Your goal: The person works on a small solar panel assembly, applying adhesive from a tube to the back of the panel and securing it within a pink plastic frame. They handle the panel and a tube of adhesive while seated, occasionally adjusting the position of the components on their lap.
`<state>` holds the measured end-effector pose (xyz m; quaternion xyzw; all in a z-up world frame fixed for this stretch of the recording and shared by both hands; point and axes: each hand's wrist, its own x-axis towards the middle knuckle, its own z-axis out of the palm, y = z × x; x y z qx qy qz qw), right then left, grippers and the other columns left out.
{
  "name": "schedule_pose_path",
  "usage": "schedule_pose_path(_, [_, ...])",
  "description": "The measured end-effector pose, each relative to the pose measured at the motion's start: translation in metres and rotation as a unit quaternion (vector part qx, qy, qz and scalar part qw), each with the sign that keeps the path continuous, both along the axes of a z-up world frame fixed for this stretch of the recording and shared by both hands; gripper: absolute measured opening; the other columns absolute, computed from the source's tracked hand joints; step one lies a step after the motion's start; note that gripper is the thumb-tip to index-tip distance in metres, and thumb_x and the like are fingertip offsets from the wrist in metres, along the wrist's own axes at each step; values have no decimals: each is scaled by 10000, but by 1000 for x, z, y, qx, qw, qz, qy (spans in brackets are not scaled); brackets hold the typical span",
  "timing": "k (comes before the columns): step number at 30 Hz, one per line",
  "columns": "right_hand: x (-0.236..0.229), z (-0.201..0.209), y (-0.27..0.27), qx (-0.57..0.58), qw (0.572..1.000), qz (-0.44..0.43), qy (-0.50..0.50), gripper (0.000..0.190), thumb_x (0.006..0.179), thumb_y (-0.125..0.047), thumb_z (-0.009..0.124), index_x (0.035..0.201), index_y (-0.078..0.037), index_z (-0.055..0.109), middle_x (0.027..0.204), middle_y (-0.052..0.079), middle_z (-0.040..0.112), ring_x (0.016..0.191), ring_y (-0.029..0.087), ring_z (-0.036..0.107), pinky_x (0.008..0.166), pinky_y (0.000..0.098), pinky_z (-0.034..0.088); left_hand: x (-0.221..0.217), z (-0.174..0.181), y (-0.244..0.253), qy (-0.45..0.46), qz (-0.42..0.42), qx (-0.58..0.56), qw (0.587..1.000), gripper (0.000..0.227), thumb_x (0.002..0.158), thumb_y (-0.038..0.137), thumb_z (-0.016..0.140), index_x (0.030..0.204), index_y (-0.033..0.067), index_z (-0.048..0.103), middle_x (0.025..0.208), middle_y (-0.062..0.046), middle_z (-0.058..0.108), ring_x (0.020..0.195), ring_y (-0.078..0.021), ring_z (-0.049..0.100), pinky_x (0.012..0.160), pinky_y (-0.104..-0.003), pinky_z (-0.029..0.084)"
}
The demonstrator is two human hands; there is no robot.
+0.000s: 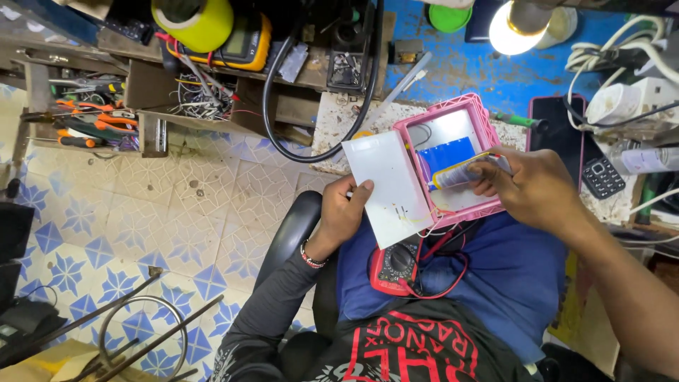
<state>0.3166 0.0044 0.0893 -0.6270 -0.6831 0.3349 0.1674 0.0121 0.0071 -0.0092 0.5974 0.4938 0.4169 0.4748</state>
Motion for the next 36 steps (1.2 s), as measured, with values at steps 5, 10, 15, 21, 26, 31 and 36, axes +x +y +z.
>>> schedule_pose_path(5, [-5,-1,11,-16,999,-26,10,431,1021,-440,502,996,-86,745,765,46,824,700,145,804,688,277,613,1,-3,2,2,4,6,1000,438,980,463,560,703,124,534,667,58,456,654,-87,401,581,-301,334])
schedule_pose_path(10, [-12,4,13,-31,998,-54,-11,504,1024,-494,494,898,-83,759,762,38,822,716,131,798,692,270,584,0,-5,2,11,2,-4,1000,409,976,433,569,717,117,563,676,59,466,664,-88,408,588,-306,345])
schedule_pose_path(15, [-11,33,-4,-2,976,-160,147,372,1058,-312,613,958,23,738,814,143,775,697,200,759,695,291,621,0,3,2,-38,3,-4,999,406,1006,421,566,790,81,619,772,54,581,753,-81,498,645,-282,417])
schedule_pose_path(21, [12,35,-48,-23,966,-196,168,365,1074,-215,575,1018,112,725,852,199,774,757,252,762,759,320,629,1,9,3,-28,14,-2,1000,446,1019,456,538,871,60,679,803,30,634,768,-94,536,671,-283,445])
schedule_pose_path(26, [19,19,-81,-26,969,-212,125,350,1071,-207,588,972,84,755,839,179,784,768,236,771,780,300,605,3,18,3,-14,32,-15,999,451,1019,449,543,701,147,438,677,77,388,666,-77,353,592,-280,310])
schedule_pose_path(31, [6,15,-104,20,976,-188,104,323,1105,-141,599,899,62,743,828,136,756,785,192,749,805,275,589,0,3,1,37,47,-14,998,390,1024,341,581,718,136,452,701,65,420,707,-85,383,617,-305,355])
schedule_pose_path(36, [-1,6,-109,66,971,-160,164,208,1135,-30,566,1109,164,638,880,243,721,805,283,751,752,315,610,2,24,0,-16,41,-14,999,476,1036,475,529,718,144,406,695,81,344,693,-67,332,631,-256,302])
